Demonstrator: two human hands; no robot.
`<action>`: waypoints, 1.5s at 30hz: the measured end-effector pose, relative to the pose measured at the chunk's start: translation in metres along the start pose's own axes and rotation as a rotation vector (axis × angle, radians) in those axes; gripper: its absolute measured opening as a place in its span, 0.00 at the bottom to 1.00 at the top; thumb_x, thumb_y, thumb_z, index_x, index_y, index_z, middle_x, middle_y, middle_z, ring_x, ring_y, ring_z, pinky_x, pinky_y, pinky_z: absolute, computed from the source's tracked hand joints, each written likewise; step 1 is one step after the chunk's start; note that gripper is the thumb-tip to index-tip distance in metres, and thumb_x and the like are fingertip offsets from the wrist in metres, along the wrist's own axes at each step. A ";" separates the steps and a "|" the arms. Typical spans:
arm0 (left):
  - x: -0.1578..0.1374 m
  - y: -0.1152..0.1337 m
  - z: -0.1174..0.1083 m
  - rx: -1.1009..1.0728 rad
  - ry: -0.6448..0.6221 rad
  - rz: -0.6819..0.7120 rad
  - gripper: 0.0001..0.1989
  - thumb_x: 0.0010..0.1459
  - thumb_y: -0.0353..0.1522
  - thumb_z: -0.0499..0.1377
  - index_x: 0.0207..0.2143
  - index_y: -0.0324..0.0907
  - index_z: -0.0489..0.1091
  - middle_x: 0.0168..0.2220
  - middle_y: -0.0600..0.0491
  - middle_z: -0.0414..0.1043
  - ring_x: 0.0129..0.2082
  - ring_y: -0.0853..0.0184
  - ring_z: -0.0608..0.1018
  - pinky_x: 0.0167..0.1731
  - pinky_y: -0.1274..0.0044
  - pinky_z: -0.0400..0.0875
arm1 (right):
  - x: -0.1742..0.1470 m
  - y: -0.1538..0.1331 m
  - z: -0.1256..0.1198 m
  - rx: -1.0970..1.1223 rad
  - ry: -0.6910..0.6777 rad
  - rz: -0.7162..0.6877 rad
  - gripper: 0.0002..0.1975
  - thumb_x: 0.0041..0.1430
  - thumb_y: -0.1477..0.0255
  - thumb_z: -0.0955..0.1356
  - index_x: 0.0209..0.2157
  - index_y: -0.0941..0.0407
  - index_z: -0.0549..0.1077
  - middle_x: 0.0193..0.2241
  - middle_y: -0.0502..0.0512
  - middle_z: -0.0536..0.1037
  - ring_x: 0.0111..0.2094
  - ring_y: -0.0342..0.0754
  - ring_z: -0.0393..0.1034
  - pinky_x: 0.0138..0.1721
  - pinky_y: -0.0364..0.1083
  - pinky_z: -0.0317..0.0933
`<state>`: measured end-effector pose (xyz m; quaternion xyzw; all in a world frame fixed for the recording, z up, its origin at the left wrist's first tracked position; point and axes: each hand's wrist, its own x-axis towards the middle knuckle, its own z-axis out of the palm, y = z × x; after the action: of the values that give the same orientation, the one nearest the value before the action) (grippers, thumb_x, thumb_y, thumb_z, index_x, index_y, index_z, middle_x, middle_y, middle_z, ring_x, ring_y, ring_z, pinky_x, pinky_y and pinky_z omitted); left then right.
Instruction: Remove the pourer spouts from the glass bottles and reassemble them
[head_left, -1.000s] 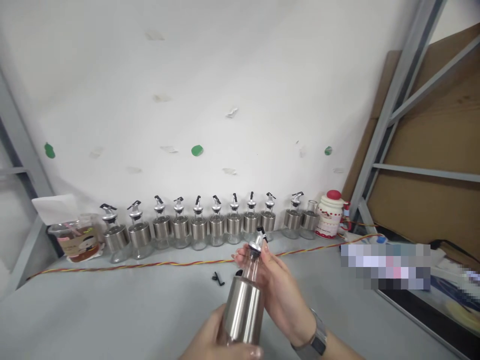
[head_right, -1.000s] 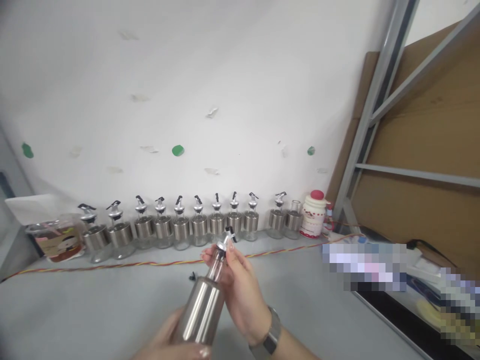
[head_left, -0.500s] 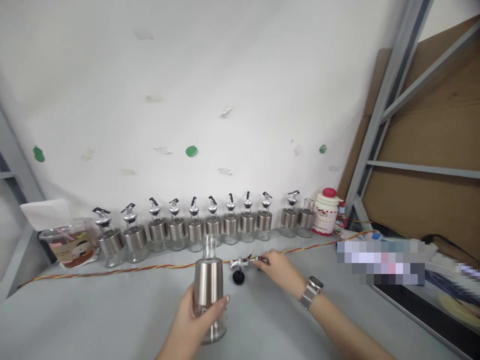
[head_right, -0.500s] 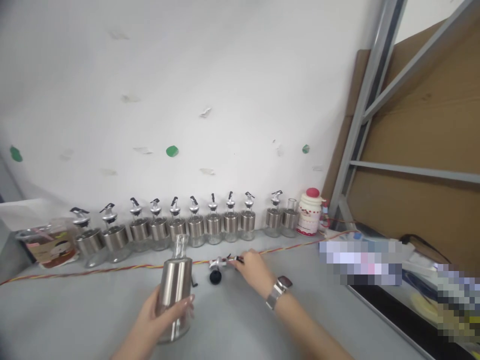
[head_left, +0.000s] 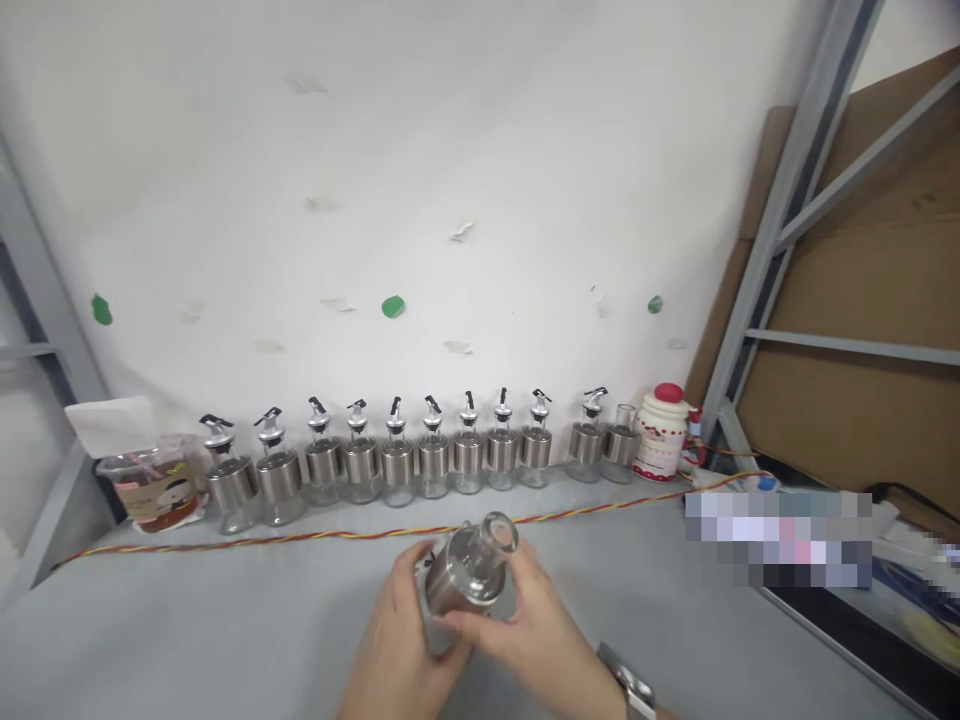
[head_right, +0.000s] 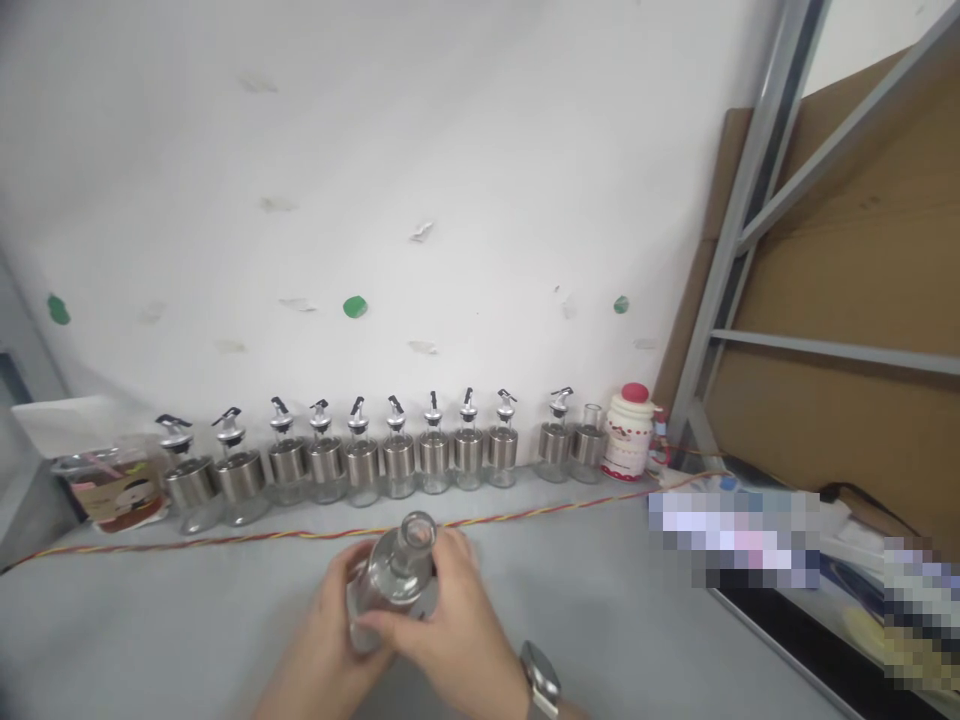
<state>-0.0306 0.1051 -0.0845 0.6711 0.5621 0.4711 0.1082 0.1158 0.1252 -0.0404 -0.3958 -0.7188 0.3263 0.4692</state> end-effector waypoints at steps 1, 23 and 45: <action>0.002 -0.004 -0.001 0.037 0.006 0.030 0.30 0.45 0.34 0.58 0.51 0.40 0.51 0.50 0.42 0.61 0.49 0.55 0.66 0.45 0.63 0.63 | 0.007 0.003 -0.007 -0.075 0.068 -0.041 0.25 0.39 0.60 0.72 0.41 0.53 0.67 0.39 0.55 0.69 0.42 0.54 0.61 0.44 0.51 0.54; 0.004 -0.005 0.001 -0.064 0.028 -0.064 0.15 0.55 0.35 0.49 0.46 0.47 0.57 0.45 0.48 0.61 0.42 0.61 0.71 0.35 0.69 0.70 | 0.115 0.155 -0.121 -0.681 0.540 0.074 0.28 0.43 0.53 0.66 0.38 0.61 0.68 0.35 0.60 0.69 0.39 0.53 0.64 0.38 0.47 0.58; 0.005 -0.021 0.000 -0.002 -0.139 0.021 0.16 0.57 0.31 0.47 0.49 0.48 0.53 0.46 0.48 0.59 0.44 0.64 0.70 0.37 0.72 0.70 | 0.107 0.167 -0.118 -1.091 0.116 0.284 0.14 0.58 0.69 0.63 0.45 0.59 0.64 0.44 0.57 0.67 0.40 0.48 0.66 0.39 0.51 0.63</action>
<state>-0.0443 0.1163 -0.0958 0.7079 0.5457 0.4252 0.1427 0.2437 0.3097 -0.0947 -0.6911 -0.6960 -0.0550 0.1870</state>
